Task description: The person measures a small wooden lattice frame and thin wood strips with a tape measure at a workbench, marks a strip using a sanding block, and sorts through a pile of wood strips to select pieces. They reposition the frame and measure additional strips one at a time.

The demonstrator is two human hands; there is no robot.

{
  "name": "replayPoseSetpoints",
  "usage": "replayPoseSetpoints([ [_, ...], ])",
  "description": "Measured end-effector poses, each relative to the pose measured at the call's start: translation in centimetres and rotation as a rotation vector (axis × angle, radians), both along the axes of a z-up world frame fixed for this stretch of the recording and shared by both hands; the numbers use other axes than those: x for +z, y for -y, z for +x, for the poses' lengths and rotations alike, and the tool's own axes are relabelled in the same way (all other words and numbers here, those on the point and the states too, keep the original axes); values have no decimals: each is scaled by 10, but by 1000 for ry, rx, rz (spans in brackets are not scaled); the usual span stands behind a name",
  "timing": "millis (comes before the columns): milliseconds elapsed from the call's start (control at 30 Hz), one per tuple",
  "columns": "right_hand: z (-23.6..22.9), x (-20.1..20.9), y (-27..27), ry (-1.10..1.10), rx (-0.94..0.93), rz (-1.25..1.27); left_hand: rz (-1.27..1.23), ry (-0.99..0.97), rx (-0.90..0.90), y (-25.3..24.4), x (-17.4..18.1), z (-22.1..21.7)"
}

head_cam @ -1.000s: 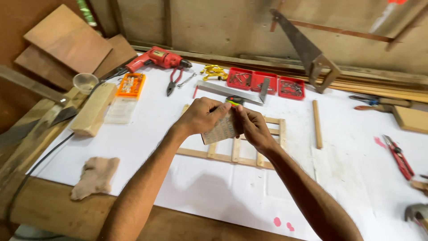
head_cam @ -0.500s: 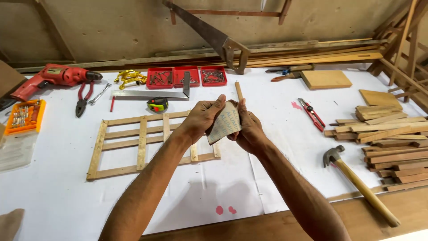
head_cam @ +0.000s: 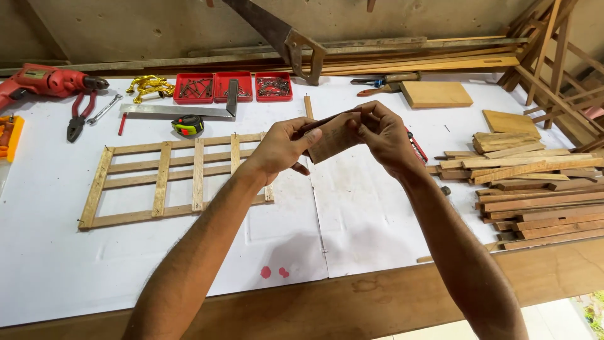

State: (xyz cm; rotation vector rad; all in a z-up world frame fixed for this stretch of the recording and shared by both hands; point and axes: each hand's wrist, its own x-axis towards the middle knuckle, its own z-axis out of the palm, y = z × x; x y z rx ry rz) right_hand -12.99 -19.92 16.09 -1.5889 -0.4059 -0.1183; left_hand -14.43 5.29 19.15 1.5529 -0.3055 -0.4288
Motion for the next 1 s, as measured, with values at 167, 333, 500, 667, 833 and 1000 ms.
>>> replayPoseSetpoints([
  [167, -5, 28, -1, -52, 3, -286, -14, 196, 48, 15, -32, 21],
  [333, 31, 13, 4, 88, -36, -596, 299, 449, 108, 30, -36, 38],
  [500, 80, -30, 6, 137, 15, -604, 342, 816, 114, 27, -83, 86],
  [667, 113, -78, 1, 387, 31, -675, 606, 825, 33, 23, -125, 129],
  [833, 137, -118, 4, 550, 51, -810, 826, 874, -30, 26, -179, 161],
  [1000, 134, -141, 1, 475, 44, -904, 1042, 967, -109, 31, -209, 164],
])
